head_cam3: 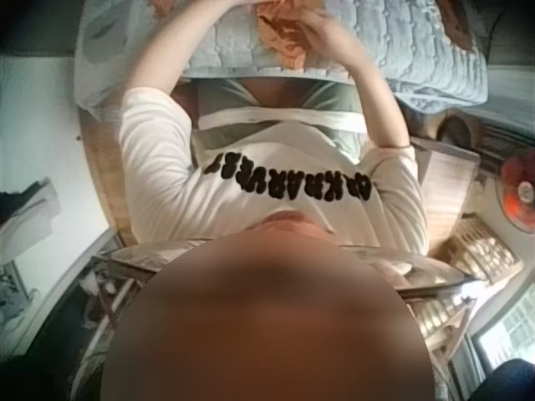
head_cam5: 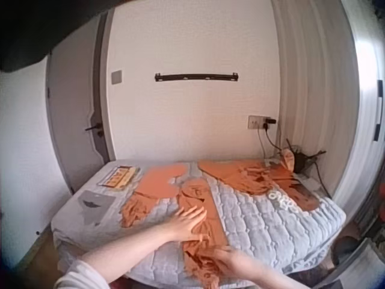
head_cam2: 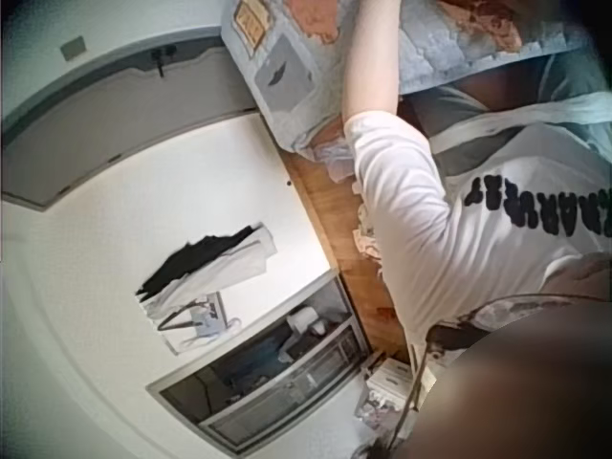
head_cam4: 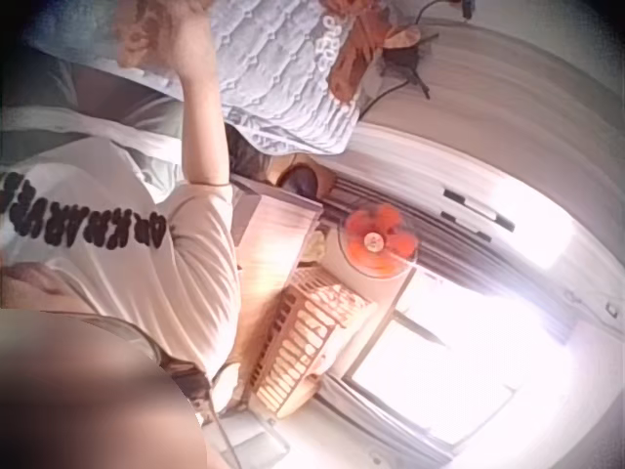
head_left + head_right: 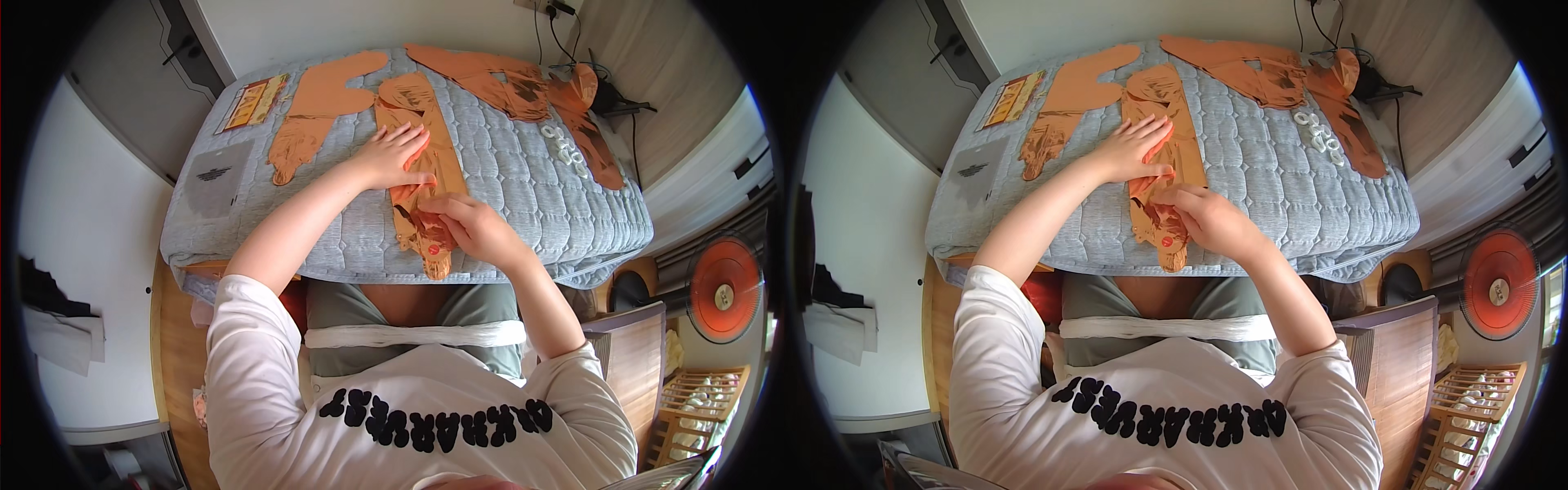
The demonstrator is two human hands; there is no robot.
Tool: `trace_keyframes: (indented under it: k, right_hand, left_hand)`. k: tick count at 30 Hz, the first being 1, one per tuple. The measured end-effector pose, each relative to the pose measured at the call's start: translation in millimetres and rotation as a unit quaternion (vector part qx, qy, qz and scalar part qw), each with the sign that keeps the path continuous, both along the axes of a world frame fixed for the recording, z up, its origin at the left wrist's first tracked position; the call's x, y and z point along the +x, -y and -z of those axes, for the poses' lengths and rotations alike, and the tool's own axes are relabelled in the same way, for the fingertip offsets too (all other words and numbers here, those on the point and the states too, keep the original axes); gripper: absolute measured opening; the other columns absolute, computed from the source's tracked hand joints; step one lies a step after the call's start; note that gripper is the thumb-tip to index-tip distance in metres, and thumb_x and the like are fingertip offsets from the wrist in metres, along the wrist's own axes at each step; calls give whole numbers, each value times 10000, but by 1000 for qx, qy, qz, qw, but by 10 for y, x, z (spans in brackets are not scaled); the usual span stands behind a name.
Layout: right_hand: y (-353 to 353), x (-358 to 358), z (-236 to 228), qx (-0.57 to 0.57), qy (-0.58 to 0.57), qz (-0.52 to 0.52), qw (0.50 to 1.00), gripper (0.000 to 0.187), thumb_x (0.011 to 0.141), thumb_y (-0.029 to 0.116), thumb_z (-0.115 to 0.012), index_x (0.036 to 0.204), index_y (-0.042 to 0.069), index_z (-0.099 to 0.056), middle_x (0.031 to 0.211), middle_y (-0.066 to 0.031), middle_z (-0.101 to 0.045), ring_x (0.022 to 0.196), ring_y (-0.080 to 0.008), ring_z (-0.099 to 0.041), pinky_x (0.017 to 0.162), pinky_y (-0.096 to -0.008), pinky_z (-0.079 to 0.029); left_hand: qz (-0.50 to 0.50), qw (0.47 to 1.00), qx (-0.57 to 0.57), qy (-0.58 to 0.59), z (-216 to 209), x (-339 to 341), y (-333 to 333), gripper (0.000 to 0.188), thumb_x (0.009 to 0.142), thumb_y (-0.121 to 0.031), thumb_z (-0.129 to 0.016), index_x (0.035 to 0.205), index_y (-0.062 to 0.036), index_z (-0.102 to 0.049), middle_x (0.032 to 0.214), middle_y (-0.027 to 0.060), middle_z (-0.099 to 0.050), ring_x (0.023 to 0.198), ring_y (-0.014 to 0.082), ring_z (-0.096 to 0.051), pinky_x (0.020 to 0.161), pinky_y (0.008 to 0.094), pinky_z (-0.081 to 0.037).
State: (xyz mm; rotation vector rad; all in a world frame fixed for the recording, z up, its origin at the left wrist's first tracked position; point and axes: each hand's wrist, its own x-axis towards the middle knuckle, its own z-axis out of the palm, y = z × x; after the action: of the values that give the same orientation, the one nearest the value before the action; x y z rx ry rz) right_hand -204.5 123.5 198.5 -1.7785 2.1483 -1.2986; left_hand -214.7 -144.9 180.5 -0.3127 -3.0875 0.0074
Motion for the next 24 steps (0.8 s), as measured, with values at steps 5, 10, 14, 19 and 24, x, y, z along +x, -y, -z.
trace_keyframes:
  k: [5,10,14,19,24]
  right_hand:
    - [71,-158,-47,-28,-39,54,997,222,909,0,-653,1122,22,-713,1134,-130,-708,1045,-331,-674,902,-379,-550]
    - [67,-453,-78,27,-121,45,991,195,848,56,-723,1036,8,-741,1078,-140,-726,1030,-328,-672,925,-400,-538]
    - [100,-502,-60,37,-111,39,992,187,834,97,-745,1003,17,-752,1025,-121,-731,998,-322,-666,895,-405,-538]
    - [94,-555,0,41,-135,77,987,249,823,209,-790,1022,61,-769,1058,-84,-743,1065,-289,-657,959,-411,-508]
    - [92,-587,-98,118,-138,87,980,409,778,278,-829,1136,97,-752,1179,-68,-723,1232,-299,-582,1072,-443,-434]
  left_hand:
    - [-11,1000,28,5,-5,6,9,1088,861,-844,-462,1649,-164,-145,1709,89,-169,1581,271,-130,1269,514,-118]
    - [-13,1000,21,2,-37,20,-45,1078,858,-786,-561,1645,-165,-165,1705,84,-185,1579,264,-143,1267,517,-138]
    - [-15,1000,12,-1,-33,31,-42,1118,824,-806,-583,1644,-167,-174,1705,79,-189,1578,263,-146,1266,519,-144]
    - [-17,1000,22,3,-41,26,-42,1143,801,-824,-592,1643,-168,-185,1706,77,-188,1579,263,-144,1267,520,-140]
    - [-16,1000,23,3,-55,17,-38,1130,807,-816,-591,1642,-168,-193,1706,76,-191,1579,258,-142,1267,521,-131]
